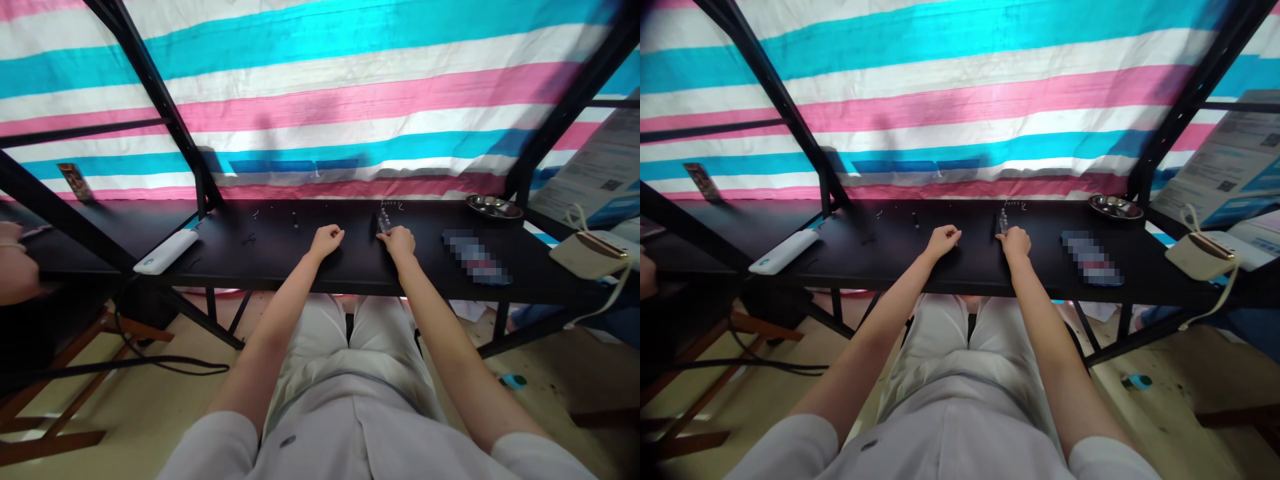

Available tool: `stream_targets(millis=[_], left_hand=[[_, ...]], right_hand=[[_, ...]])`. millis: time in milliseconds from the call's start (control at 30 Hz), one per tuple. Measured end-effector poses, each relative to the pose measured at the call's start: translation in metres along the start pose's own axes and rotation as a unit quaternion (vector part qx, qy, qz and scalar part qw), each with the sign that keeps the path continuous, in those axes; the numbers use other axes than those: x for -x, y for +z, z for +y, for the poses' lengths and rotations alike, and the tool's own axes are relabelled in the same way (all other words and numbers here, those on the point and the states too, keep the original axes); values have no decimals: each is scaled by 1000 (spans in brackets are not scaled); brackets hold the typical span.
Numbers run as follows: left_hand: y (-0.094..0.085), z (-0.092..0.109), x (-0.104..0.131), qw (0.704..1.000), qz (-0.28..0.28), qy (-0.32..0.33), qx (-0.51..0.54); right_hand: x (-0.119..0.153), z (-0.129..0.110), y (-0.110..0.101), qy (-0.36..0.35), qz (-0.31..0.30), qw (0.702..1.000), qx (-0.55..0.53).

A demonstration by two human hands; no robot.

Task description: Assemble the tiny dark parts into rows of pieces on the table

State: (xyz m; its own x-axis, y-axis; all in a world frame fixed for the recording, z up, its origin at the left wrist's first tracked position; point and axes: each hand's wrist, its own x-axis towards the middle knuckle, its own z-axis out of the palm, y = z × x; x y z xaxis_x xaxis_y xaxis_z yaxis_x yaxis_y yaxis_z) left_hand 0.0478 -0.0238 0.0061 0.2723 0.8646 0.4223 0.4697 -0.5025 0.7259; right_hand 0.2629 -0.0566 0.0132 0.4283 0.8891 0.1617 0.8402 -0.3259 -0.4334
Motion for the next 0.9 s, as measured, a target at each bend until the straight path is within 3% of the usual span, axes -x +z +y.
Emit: stream_targets(millis=[233, 433, 600, 767, 900], left_hand=[[0, 1, 0, 1000, 8, 1, 0], [-2, 1, 1, 997, 70, 16, -15], [-8, 3, 0, 974, 223, 12, 27], [-17, -1, -7, 905, 405, -51, 120], [-19, -12, -13, 861, 469, -124, 153]], right_hand=[[0, 1, 2, -10, 1, 1000, 18], [2, 4, 1, -26, -6, 1000, 16], [6, 3, -1, -27, -4, 1000, -14], [9, 0, -6, -14, -8, 999, -46], [9, -2, -9, 10, 16, 997, -75]])
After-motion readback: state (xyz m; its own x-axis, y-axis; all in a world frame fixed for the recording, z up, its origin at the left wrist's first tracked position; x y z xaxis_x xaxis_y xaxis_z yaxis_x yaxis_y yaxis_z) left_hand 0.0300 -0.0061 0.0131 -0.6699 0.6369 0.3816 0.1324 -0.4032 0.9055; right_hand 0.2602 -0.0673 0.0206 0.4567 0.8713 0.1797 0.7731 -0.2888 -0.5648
